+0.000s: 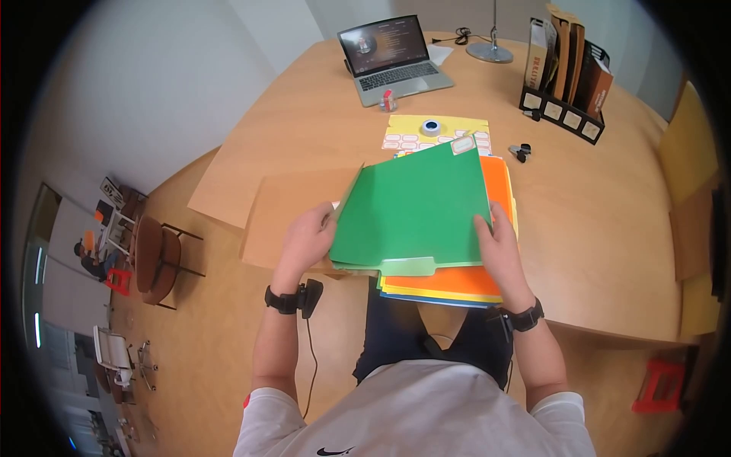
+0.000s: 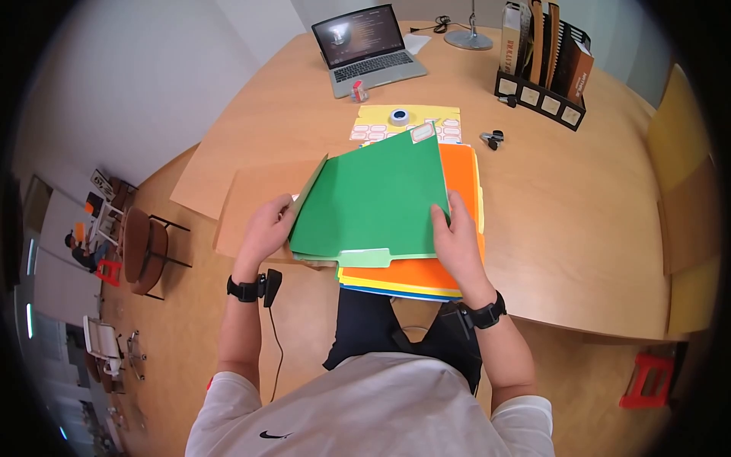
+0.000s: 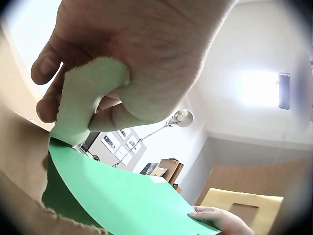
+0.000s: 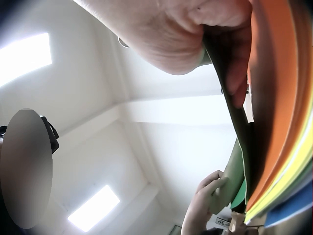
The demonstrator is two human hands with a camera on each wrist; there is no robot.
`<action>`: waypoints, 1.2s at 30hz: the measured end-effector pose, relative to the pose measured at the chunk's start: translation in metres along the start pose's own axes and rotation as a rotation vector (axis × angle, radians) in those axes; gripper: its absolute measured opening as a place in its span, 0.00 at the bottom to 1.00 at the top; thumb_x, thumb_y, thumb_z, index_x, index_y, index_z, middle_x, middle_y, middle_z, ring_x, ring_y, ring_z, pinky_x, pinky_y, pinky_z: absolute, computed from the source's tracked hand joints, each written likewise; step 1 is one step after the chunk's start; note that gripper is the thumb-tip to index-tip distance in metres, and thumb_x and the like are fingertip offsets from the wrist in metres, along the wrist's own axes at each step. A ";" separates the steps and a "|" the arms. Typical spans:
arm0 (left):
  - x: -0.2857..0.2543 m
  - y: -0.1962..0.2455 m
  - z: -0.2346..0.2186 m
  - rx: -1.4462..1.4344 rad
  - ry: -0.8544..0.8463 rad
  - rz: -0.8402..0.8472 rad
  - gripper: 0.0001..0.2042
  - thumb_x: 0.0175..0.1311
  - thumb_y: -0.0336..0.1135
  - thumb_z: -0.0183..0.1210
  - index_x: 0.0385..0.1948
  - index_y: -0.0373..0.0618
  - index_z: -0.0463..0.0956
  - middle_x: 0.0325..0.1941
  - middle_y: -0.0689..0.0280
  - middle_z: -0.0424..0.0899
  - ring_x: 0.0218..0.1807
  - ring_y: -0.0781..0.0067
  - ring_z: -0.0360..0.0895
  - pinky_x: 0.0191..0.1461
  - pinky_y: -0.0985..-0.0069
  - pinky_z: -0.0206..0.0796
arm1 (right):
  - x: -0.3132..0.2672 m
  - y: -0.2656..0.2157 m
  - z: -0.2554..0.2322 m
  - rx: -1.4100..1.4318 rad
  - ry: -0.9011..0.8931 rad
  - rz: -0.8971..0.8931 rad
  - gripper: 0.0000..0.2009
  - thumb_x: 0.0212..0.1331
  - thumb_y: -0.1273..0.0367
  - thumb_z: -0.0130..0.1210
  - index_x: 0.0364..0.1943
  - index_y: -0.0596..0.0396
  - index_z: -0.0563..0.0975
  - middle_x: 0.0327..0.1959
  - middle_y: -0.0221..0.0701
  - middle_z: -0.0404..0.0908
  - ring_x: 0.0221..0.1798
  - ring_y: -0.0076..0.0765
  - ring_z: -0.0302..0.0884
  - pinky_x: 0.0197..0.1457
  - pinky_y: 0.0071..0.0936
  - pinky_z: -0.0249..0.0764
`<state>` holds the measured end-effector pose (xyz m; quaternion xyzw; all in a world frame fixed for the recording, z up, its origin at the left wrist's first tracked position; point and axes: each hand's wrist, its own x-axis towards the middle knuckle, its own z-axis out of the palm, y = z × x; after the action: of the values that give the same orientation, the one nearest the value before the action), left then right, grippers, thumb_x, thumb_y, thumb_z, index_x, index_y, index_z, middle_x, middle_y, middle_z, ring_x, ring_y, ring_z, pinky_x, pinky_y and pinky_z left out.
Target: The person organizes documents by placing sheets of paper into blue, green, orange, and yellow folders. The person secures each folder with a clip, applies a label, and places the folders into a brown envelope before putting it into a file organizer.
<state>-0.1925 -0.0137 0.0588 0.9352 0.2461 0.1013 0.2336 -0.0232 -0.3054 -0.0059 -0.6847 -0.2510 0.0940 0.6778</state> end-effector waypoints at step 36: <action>-0.008 0.002 0.009 0.066 -0.051 0.040 0.09 0.70 0.38 0.49 0.37 0.42 0.70 0.29 0.51 0.80 0.35 0.43 0.78 0.37 0.54 0.67 | 0.003 -0.050 0.047 0.391 -0.458 0.547 0.17 0.81 0.63 0.38 0.63 0.58 0.68 0.48 0.35 0.84 0.36 0.28 0.86 0.32 0.20 0.77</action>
<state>-0.1958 -0.0231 0.0510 0.9495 0.2243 0.0738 0.2068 -0.0536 -0.2652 0.0401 -0.5457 -0.1816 0.4668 0.6718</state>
